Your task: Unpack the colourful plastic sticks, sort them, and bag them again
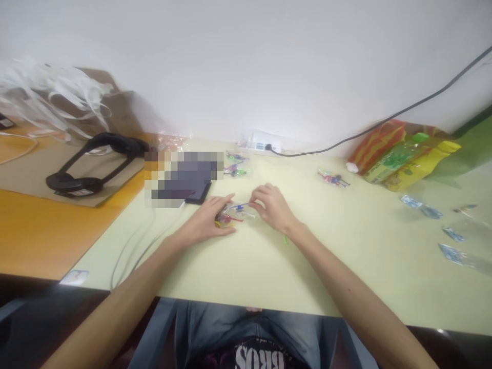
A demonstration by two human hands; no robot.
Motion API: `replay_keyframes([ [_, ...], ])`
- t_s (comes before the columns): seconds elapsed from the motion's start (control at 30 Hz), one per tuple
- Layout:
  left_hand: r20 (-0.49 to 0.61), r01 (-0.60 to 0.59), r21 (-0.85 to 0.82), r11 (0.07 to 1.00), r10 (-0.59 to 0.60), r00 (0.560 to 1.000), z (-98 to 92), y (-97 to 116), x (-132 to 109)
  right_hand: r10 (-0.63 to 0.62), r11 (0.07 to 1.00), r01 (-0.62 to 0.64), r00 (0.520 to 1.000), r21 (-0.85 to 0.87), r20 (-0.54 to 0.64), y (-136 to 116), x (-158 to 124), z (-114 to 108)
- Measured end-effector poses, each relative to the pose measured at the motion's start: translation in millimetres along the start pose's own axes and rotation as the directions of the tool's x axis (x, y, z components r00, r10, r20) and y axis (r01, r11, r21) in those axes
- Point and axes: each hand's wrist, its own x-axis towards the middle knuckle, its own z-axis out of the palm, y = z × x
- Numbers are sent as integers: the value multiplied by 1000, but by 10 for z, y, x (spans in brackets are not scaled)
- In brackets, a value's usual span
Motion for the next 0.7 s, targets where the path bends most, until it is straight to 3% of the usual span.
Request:
replay_keyframes([
  [0.13, -2, 4, 3, 1000, -4, 1000, 16, -8, 1, -64, 997, 66, 997, 32, -46, -46, 95, 232],
  [0.27, -6, 7, -5, 1000, -7, 1000, 21, -19, -2, -46, 997, 44, 998, 57, 38, -81, 205, 279],
  [0.43, 3, 29, 3, 1000, -29, 1000, 20, -22, 4, 75, 997, -71, 990, -41, 118, -129, 283, 260],
  [0.7, 0, 21, 9, 1000, -21, 1000, 10, 18, 0, -24, 998, 5, 954, 62, 298, -69, 257, 313],
])
